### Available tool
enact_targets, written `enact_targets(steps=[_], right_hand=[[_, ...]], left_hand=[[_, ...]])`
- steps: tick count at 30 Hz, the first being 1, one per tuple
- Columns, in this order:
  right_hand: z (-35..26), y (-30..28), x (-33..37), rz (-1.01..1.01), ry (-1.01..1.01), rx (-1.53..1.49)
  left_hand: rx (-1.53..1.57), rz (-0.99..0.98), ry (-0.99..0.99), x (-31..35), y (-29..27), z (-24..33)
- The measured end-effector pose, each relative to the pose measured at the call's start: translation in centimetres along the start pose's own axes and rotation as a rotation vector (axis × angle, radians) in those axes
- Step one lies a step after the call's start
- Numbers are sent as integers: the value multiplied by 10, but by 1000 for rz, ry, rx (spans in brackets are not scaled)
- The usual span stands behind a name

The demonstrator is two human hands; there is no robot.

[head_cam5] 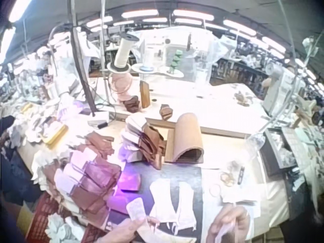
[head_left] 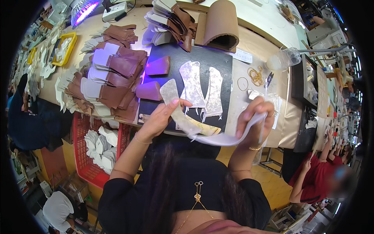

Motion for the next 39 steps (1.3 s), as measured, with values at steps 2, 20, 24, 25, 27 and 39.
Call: enact_targets(steps=[2,20,24,25,27,39], right_hand=[[-7,-11,-12,35,-3,-10],[42,-65,-37,-18,140,562],[116,-61,-61,-200,76,1172],[116,-55,-61,-270,-135,1380],[120,-62,-61,-170,-97,1372],[133,-68,-66,-48,289,1650]], left_hand=[[-39,-87,36,-1,5,13],[-713,54,346,-72,19,54],[-1063,457,624,-76,14,44],[-1039,437,486,-79,8,32],[-1017,453,396,-78,7,19],[-1123,400,205,-102,35,17]])
Point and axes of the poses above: each hand's wrist, its own x-axis away from the middle knuckle, its own y-axis out of the palm, z = x × y, the point moved 7 cm from there along -x, towards the middle knuckle, and after that the axes turned 9 degrees about z, right-handed, at the moved point
